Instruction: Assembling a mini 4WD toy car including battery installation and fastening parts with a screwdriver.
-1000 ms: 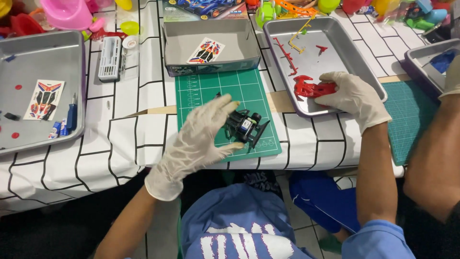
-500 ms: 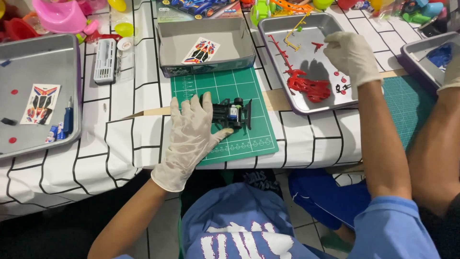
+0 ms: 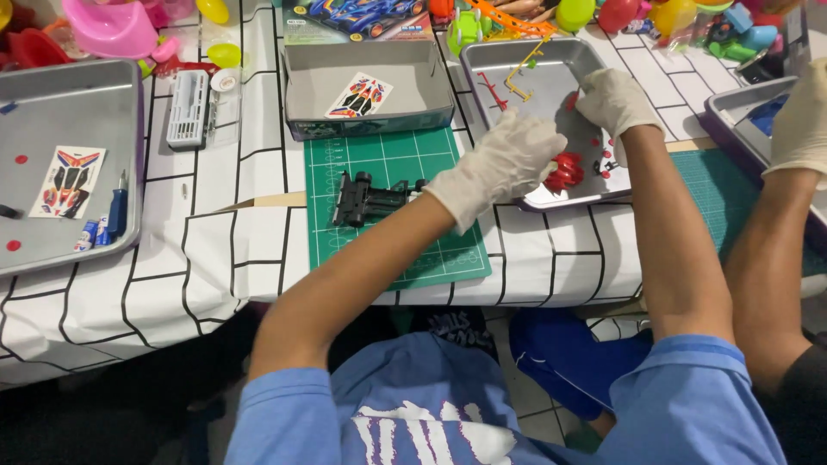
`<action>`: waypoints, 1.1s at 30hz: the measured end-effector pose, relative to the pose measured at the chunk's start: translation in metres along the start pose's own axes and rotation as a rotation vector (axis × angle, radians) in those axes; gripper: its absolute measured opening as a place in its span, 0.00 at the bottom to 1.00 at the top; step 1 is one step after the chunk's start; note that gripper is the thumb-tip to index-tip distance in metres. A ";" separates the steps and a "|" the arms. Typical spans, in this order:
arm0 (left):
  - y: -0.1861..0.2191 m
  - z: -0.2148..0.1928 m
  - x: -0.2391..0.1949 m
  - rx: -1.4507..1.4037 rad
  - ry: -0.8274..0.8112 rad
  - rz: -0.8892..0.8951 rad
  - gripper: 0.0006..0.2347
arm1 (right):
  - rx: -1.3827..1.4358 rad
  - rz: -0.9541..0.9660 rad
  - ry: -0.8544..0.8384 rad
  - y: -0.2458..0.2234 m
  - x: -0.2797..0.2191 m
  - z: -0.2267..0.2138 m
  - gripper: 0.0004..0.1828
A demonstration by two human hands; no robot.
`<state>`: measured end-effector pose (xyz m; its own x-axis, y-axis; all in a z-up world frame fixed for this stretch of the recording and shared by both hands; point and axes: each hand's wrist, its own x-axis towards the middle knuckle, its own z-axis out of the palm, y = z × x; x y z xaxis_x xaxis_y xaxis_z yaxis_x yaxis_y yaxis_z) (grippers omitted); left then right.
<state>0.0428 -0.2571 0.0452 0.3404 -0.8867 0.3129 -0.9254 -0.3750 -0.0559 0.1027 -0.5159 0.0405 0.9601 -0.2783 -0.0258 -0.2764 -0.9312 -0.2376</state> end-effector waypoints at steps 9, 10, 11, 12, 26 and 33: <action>-0.016 0.056 0.050 -0.378 -0.137 -0.221 0.25 | 0.050 -0.022 0.030 0.016 0.010 0.012 0.19; -0.021 0.070 0.054 -0.377 -0.143 -0.220 0.25 | 0.055 -0.020 0.028 0.014 0.013 0.012 0.19; -0.023 0.083 0.058 -0.339 -0.043 -0.135 0.24 | 0.059 -0.042 0.034 0.014 0.014 0.011 0.22; -0.026 0.096 0.062 -0.302 0.057 -0.051 0.23 | 0.063 -0.064 0.041 0.014 0.015 0.010 0.25; -0.028 -0.009 0.022 -0.612 0.352 -0.236 0.10 | 0.089 -0.289 0.125 0.034 0.031 0.025 0.15; 0.021 -0.175 -0.078 -1.403 0.188 -0.708 0.09 | 0.029 -0.151 0.030 0.002 0.027 0.024 0.13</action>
<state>-0.0328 -0.1481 0.1855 0.8263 -0.5632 0.0079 -0.0426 -0.0485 0.9979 0.1295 -0.5199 0.0154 0.9888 -0.1433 0.0416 -0.1274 -0.9560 -0.2641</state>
